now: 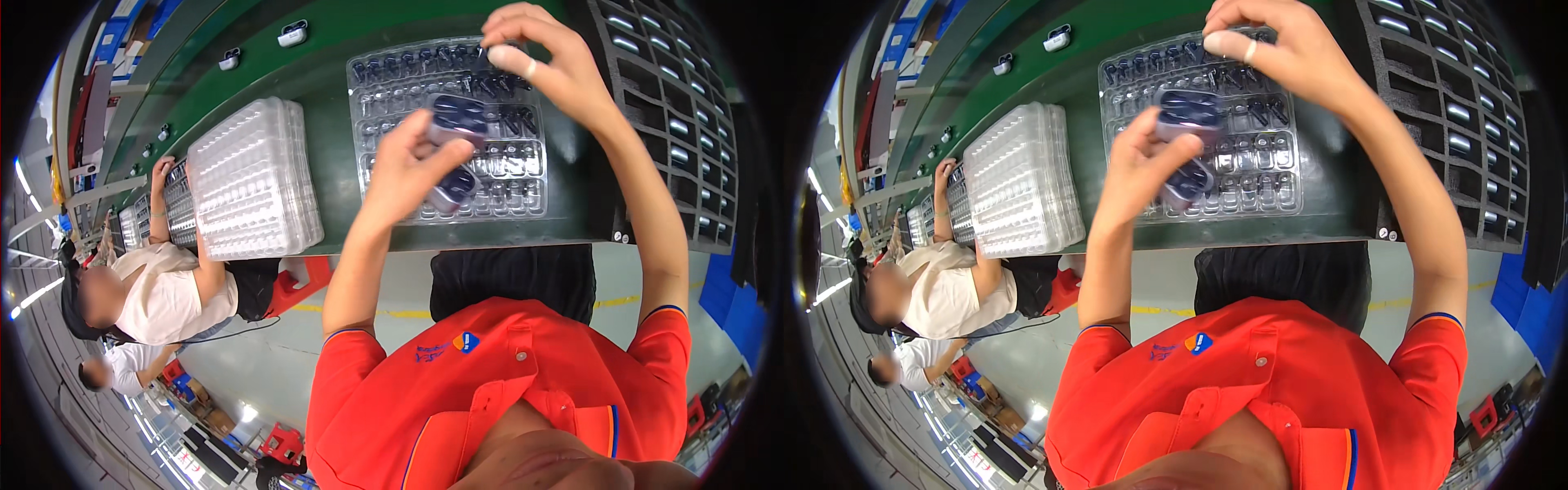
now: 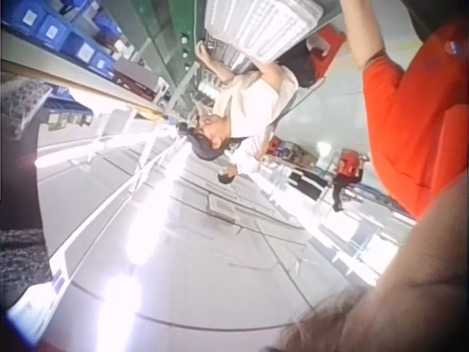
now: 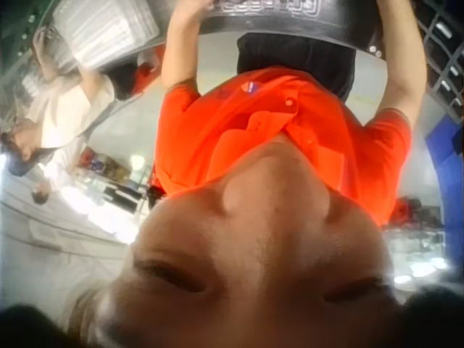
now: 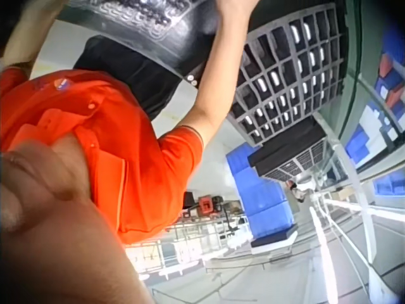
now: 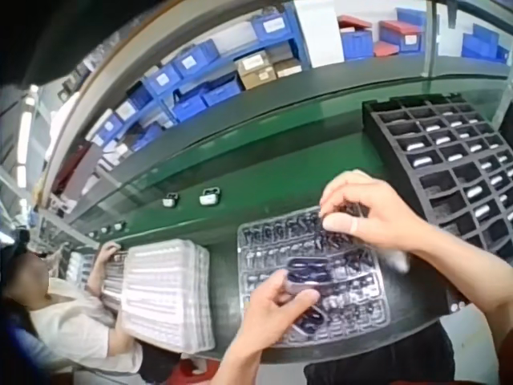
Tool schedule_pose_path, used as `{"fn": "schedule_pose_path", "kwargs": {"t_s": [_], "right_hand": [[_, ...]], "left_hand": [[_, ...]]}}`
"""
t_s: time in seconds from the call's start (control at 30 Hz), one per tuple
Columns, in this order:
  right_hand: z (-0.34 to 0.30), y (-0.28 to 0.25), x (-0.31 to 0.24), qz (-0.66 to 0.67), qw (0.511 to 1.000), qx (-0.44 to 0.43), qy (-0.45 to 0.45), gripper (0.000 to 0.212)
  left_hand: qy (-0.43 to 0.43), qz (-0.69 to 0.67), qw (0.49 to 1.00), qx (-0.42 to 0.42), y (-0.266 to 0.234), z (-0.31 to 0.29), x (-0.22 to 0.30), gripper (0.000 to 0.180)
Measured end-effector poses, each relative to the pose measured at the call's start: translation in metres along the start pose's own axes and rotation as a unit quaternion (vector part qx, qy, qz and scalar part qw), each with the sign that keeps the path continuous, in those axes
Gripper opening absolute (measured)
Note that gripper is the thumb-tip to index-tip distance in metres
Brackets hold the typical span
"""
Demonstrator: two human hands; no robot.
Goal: Assembling and placing earbud charging cases into plastic trays at a factory workbench.
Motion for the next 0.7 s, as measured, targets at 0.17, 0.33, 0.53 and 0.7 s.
{"fn": "schedule_pose_path", "kwargs": {"t_s": [0.17, 0.33, 0.53, 0.7], "right_hand": [[0.005, 0.028, 0.036, -0.082, 0.991, -0.100, -0.044, 0.016], [0.000, 0.051, 0.038, -0.150, 0.982, -0.077, -0.087, 0.018], [-0.003, 0.066, 0.040, -0.213, 0.975, -0.036, -0.054, 0.020], [-0.007, 0.062, 0.034, -0.269, 0.958, -0.057, -0.082, 0.022]], "left_hand": [[0.035, -0.036, 0.991, 0.123, -0.056, 0.016, -0.005, 0.020], [0.021, -0.052, 0.993, 0.100, -0.064, 0.038, 0.004, 0.023], [0.047, -0.031, 0.997, 0.055, -0.053, 0.056, 0.008, 0.026], [0.049, -0.016, 0.997, 0.059, -0.055, 0.060, 0.017, 0.028]]}}
Point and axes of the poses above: each hand's wrist, its own z-axis towards the middle knuckle, its own y-axis out of the palm, x = y × z, the point moved 1 cm from there along z, towards the middle knuckle, and after that the axes turned 9 degrees about -y, right-handed, at the moved point
